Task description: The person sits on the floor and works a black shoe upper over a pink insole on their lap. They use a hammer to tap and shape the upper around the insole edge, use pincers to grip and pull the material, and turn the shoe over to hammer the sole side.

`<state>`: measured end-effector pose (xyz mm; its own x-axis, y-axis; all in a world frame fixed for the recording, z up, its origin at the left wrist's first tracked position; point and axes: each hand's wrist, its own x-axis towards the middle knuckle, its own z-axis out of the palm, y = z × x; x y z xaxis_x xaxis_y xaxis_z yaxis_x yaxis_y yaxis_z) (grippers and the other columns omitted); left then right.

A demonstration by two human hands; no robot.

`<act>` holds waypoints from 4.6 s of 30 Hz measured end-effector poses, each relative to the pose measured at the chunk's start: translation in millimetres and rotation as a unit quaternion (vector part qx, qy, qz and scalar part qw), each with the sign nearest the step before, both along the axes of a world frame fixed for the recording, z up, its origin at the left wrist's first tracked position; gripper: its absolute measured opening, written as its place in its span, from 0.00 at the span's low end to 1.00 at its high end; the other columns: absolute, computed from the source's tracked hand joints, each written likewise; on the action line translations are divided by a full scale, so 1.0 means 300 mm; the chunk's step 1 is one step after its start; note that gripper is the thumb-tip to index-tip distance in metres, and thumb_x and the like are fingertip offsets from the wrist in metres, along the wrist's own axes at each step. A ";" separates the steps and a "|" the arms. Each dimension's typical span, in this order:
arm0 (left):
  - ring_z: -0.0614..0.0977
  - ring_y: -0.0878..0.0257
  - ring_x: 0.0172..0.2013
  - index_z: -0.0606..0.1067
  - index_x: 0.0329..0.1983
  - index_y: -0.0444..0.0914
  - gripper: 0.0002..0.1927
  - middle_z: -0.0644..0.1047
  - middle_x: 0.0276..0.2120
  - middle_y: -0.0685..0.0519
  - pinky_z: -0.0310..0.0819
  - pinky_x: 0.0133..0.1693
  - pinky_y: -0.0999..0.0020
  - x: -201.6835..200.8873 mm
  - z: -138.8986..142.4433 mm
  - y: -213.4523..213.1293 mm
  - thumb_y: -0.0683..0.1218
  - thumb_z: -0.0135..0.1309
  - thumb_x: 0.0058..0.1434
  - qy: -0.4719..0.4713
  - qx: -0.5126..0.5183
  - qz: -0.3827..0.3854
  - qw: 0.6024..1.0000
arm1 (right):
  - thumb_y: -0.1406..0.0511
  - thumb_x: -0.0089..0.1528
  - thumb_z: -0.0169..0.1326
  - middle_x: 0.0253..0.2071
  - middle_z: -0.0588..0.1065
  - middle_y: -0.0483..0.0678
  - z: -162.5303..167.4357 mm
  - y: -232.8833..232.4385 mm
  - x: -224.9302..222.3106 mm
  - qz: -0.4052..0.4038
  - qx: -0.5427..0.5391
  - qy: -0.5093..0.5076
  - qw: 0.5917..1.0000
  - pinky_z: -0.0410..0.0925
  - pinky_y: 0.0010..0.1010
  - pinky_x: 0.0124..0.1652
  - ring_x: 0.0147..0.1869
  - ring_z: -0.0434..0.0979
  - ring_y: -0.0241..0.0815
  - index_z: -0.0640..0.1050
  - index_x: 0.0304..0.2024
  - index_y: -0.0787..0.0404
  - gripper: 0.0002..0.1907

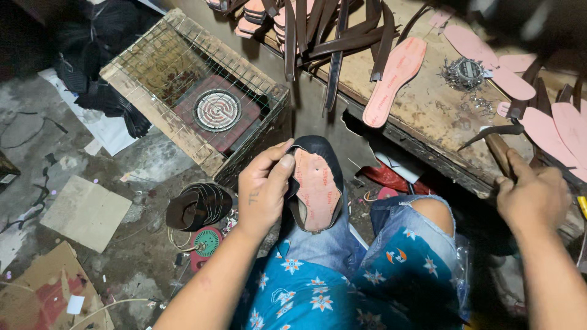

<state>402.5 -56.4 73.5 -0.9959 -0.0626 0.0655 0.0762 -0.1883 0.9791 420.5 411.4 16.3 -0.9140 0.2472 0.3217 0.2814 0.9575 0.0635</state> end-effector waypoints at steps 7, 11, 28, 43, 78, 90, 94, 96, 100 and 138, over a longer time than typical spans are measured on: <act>0.76 0.71 0.38 0.76 0.57 0.32 0.15 0.77 0.39 0.55 0.73 0.42 0.75 0.031 0.065 0.075 0.43 0.55 0.69 0.056 -0.086 -0.006 0.995 | 0.60 0.64 0.60 0.50 0.76 0.55 0.163 -0.256 0.045 0.160 -0.146 0.100 0.971 0.67 0.45 0.56 0.55 0.74 0.57 0.80 0.57 0.53 0.18; 0.79 0.69 0.43 0.75 0.55 0.32 0.15 0.78 0.43 0.52 0.75 0.49 0.71 0.033 0.105 0.121 0.41 0.54 0.67 0.133 -0.154 -0.009 0.979 | 0.55 0.58 0.58 0.40 0.78 0.50 0.232 -0.520 0.157 0.270 -0.312 -0.198 0.889 0.70 0.41 0.49 0.48 0.78 0.51 0.82 0.40 0.57 0.15; 0.85 0.57 0.41 0.70 0.60 0.37 0.19 0.81 0.42 0.46 0.79 0.46 0.64 -0.004 0.136 0.292 0.47 0.53 0.69 0.172 -0.187 -0.144 0.956 | 0.59 0.62 0.59 0.44 0.78 0.59 0.278 -0.462 0.500 -0.084 -0.474 -0.259 0.837 0.74 0.43 0.47 0.47 0.80 0.54 0.76 0.52 0.60 0.18; 0.80 0.47 0.52 0.68 0.62 0.33 0.33 0.78 0.55 0.42 0.74 0.55 0.57 0.070 0.112 0.473 0.44 0.64 0.53 0.337 -0.346 -0.225 0.846 | 0.58 0.60 0.53 0.50 0.81 0.48 0.491 -0.487 0.271 0.115 -0.520 -0.294 0.793 0.68 0.36 0.53 0.53 0.80 0.42 0.75 0.55 0.54 0.21; 0.78 0.42 0.57 0.70 0.65 0.36 0.30 0.76 0.56 0.39 0.71 0.59 0.54 -0.218 -0.104 0.596 0.40 0.55 0.57 0.251 -0.266 -0.354 0.861 | 0.60 0.63 0.53 0.32 0.81 0.58 -0.025 -0.182 0.026 0.126 -0.629 -0.227 0.733 0.73 0.40 0.39 0.36 0.81 0.53 0.80 0.38 0.68 0.15; 0.79 0.43 0.52 0.71 0.62 0.36 0.29 0.77 0.49 0.41 0.71 0.56 0.53 -0.142 -0.073 0.649 0.38 0.56 0.54 0.273 -0.354 -0.322 0.835 | 0.62 0.58 0.53 0.46 0.77 0.68 0.145 -0.307 0.083 0.047 -0.249 -0.268 0.929 0.70 0.52 0.51 0.51 0.78 0.67 0.73 0.49 0.70 0.20; 0.77 0.42 0.51 0.71 0.62 0.35 0.32 0.75 0.53 0.38 0.68 0.54 0.52 -0.079 -0.068 0.665 0.40 0.59 0.50 0.344 -0.407 -0.257 0.807 | 0.61 0.60 0.51 0.39 0.79 0.64 0.178 -0.316 0.125 0.053 -0.173 -0.329 0.927 0.73 0.51 0.48 0.46 0.81 0.64 0.78 0.38 0.67 0.13; 0.77 0.42 0.52 0.71 0.63 0.35 0.33 0.75 0.54 0.38 0.69 0.55 0.52 -0.077 -0.071 0.665 0.41 0.59 0.51 0.357 -0.406 -0.246 0.805 | 0.59 0.60 0.53 0.34 0.79 0.63 0.168 -0.315 0.156 0.064 -0.167 -0.270 0.946 0.72 0.54 0.44 0.40 0.80 0.65 0.76 0.37 0.66 0.15; 0.79 0.45 0.56 0.72 0.63 0.39 0.30 0.77 0.56 0.44 0.72 0.60 0.56 -0.164 -0.083 0.654 0.41 0.58 0.54 0.291 -0.301 -0.341 0.841 | 0.58 0.58 0.56 0.31 0.78 0.63 0.077 -0.307 0.152 0.140 -0.229 -0.080 0.960 0.70 0.55 0.40 0.36 0.79 0.67 0.76 0.35 0.65 0.15; 0.78 0.42 0.54 0.72 0.59 0.34 0.28 0.78 0.51 0.40 0.69 0.57 0.55 -0.240 -0.125 0.603 0.47 0.58 0.54 0.230 -0.225 -0.418 0.850 | 0.57 0.59 0.53 0.33 0.79 0.60 0.090 -0.366 0.145 0.021 -0.221 -0.283 0.933 0.73 0.49 0.44 0.40 0.82 0.61 0.72 0.53 0.63 0.23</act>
